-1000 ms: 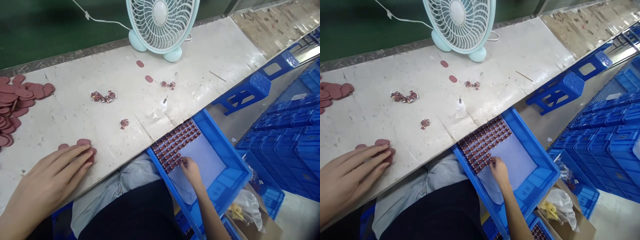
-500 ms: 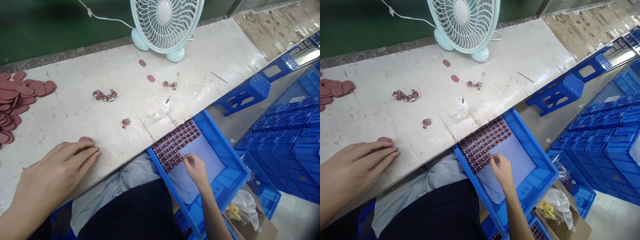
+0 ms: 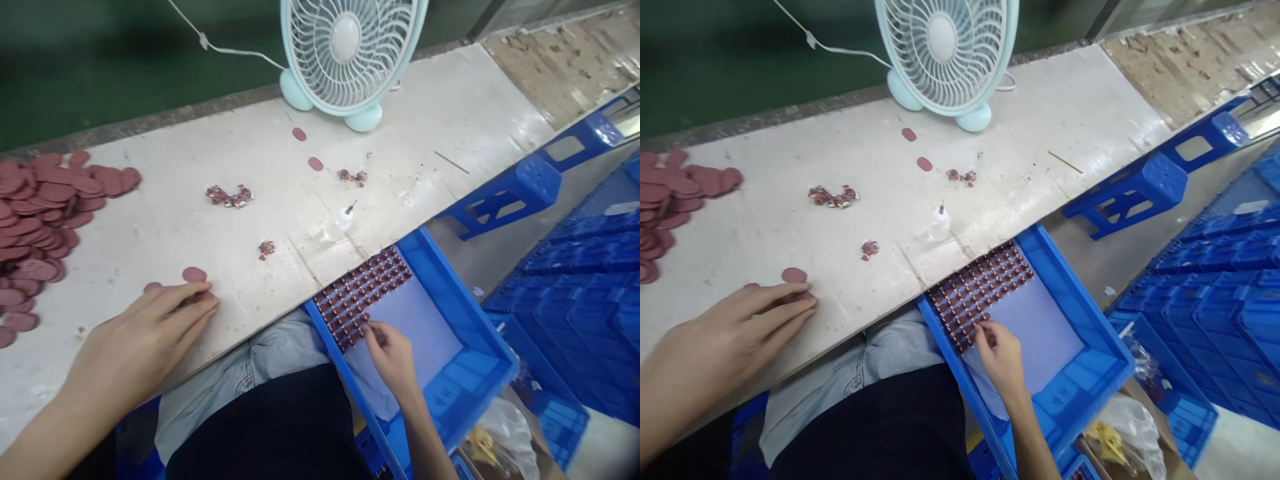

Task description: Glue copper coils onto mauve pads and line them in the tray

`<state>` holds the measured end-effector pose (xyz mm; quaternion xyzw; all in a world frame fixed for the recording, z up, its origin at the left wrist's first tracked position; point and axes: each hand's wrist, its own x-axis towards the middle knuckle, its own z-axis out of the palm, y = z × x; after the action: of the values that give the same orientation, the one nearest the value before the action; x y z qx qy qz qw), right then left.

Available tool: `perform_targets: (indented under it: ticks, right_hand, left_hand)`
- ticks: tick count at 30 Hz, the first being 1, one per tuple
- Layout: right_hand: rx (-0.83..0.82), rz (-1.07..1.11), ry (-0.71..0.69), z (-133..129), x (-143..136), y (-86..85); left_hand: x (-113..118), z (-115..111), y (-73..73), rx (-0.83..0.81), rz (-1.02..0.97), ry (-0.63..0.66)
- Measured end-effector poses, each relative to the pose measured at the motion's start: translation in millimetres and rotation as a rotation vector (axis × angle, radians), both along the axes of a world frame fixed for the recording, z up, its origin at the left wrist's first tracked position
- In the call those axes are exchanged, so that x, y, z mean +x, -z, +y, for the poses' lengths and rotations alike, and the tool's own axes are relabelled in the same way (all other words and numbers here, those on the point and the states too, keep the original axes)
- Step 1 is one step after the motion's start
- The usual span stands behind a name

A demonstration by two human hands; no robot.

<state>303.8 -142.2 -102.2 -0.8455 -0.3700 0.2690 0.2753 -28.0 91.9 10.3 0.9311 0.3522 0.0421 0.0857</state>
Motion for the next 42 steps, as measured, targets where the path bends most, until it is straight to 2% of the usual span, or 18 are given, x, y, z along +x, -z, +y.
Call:
perform_targets:
  ticks: [3,6,8,10,12,14,17,19,20,22,25,29,30,32,35,38,42]
  right_hand:
    - [0.162,0.048,0.070,16,-7,-27.9]
    - [0.358,0.169,0.139,43,-19,-52.1]
    - [0.479,0.391,0.172,66,-28,-65.2]
    - [0.549,0.732,0.159,93,-36,-75.7]
    - [0.562,1.010,0.107,119,-41,-83.6]
    - [0.575,1.323,0.074,142,-41,-87.8]
    - [0.663,2.056,0.074,167,-37,-84.4]
    - [0.672,2.462,0.108,181,-31,-76.1]
    - [0.650,2.579,0.130,188,-27,-71.2]
    - [0.597,2.677,0.184,202,-20,-62.9]
    - [0.614,2.623,0.210,219,-13,-60.6]
    - [0.649,2.471,0.223,215,-31,-82.7]
    - [0.669,2.347,0.209,209,-41,-91.2]
    - [0.697,1.954,0.136,192,-64,-108.3]
    - [0.613,1.425,-0.041,166,-97,-126.3]
    - [0.536,1.125,-0.184,146,-120,-130.4]
    - [0.589,0.775,-0.160,132,-139,-125.3]
  left_hand:
    - [6,0,-5.2,0.082,0.110,-0.027]
    - [13,2,-9.1,-0.003,0.107,-0.077]
    - [15,3,-12.6,-0.084,0.082,-0.118]
    - [15,3,-17.3,-0.160,-0.011,-0.168]
    - [11,0,-22.3,-0.303,-0.237,-0.248]
    - [4,-5,-25.8,-0.595,-0.590,-0.358]
    - [-5,-17,-24.1,-1.101,-1.159,-0.491]
    - [-8,-25,-18.4,-1.323,-1.413,-0.551]
    - [-7,-29,-14.7,-1.394,-1.498,-0.582]
    - [-4,-37,-7.3,-1.488,-1.609,-0.619]
    - [3,-48,1.1,-1.554,-1.703,-0.633]
    - [11,-57,5.8,-1.583,-1.768,-0.729]
    - [13,-59,6.3,-1.586,-1.775,-0.754]
    - [18,-64,7.1,-1.598,-1.786,-0.778]
    - [29,-72,8.6,-1.633,-1.796,-0.754]
    - [40,-81,11.1,-1.694,-1.805,-0.727]
    - [46,-89,14.1,-1.751,-1.833,-0.720]
